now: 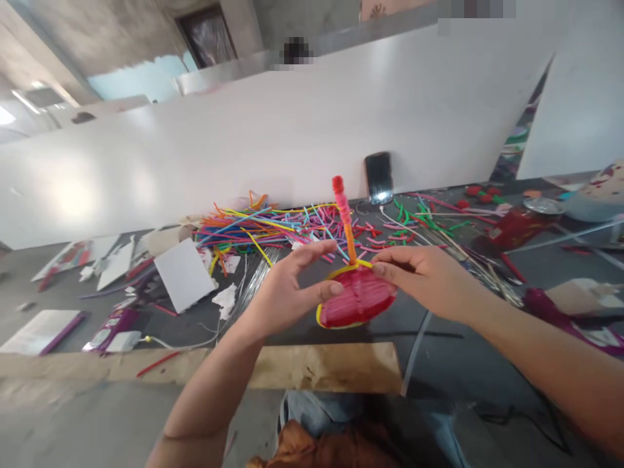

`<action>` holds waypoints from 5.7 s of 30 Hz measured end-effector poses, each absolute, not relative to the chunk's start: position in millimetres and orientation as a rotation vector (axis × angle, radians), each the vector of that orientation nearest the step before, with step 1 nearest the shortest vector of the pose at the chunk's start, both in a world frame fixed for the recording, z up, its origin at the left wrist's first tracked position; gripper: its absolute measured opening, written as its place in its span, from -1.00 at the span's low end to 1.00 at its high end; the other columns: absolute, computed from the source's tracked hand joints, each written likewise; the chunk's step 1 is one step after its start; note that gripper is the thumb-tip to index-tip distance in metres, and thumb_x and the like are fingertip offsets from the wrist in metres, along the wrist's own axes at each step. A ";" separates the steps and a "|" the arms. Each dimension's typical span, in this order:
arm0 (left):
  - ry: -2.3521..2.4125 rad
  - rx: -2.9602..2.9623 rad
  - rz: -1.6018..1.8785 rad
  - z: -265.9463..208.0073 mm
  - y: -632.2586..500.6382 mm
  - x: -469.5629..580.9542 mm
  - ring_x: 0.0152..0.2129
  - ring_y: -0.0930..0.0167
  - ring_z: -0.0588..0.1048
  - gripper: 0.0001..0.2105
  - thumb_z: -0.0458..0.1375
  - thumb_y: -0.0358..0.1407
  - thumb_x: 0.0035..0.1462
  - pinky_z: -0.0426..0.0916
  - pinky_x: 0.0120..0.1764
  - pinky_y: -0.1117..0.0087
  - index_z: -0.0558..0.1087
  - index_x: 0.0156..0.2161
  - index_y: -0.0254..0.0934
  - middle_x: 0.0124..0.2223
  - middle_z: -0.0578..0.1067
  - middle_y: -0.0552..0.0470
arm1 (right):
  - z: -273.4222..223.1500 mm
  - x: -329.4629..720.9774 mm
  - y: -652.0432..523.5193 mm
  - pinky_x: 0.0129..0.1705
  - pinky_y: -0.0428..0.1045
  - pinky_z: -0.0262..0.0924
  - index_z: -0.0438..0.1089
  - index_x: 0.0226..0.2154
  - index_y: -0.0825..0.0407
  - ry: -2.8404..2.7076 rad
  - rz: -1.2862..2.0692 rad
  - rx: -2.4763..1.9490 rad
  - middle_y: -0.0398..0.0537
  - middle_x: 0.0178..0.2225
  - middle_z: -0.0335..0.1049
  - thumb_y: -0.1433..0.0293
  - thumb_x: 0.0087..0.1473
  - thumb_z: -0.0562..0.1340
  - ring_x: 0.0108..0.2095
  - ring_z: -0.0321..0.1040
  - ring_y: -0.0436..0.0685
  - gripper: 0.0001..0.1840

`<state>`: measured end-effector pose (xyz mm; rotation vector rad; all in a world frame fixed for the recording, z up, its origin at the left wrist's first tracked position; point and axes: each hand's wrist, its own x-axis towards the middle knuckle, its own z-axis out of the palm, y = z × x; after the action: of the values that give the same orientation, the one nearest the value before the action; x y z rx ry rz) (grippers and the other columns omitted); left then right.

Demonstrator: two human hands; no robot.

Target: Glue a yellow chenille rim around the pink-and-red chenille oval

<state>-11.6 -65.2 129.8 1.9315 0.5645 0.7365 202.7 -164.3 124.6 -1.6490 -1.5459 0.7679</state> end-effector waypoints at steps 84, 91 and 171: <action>0.716 1.294 0.260 36.8 -48.8 3.6 -0.54 0.53 0.42 -0.77 0.32 -0.22 -0.10 0.28 -0.42 0.51 0.50 -0.37 -0.36 -0.44 0.51 0.06 | 29.5 170.6 -184.7 -0.25 -0.03 0.39 0.49 -0.21 -0.05 -1.619 0.336 -1.664 -0.10 -0.30 0.58 0.43 0.15 0.14 -0.33 0.51 0.06 -0.78; 0.747 1.252 0.228 38.5 -51.3 8.4 -0.59 0.56 0.38 -0.75 0.35 -0.22 -0.17 0.25 -0.47 0.53 0.49 -0.42 -0.37 -0.50 0.48 0.09 | 32.7 177.8 -179.9 -0.20 -0.01 0.38 0.47 -0.17 -0.02 -1.677 0.328 -1.616 -0.04 -0.25 0.57 0.39 0.16 0.15 -0.25 0.50 0.09 -0.78; 0.780 1.448 1.780 81.7 -57.3 -66.8 -0.15 0.42 0.42 -0.65 0.19 -0.48 -0.01 0.35 -0.09 0.36 0.38 -0.10 -0.10 -0.08 0.39 0.04 | 57.6 199.0 -205.0 -0.30 0.03 0.23 0.44 -0.13 -0.01 -2.262 -0.821 -1.113 -0.11 -0.31 0.60 0.51 0.16 0.12 -0.36 0.47 0.04 -0.73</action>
<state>-66.8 -57.3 81.7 1.4476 0.7801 1.7795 199.0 -205.0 57.6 -1.1130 -2.2617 -0.8210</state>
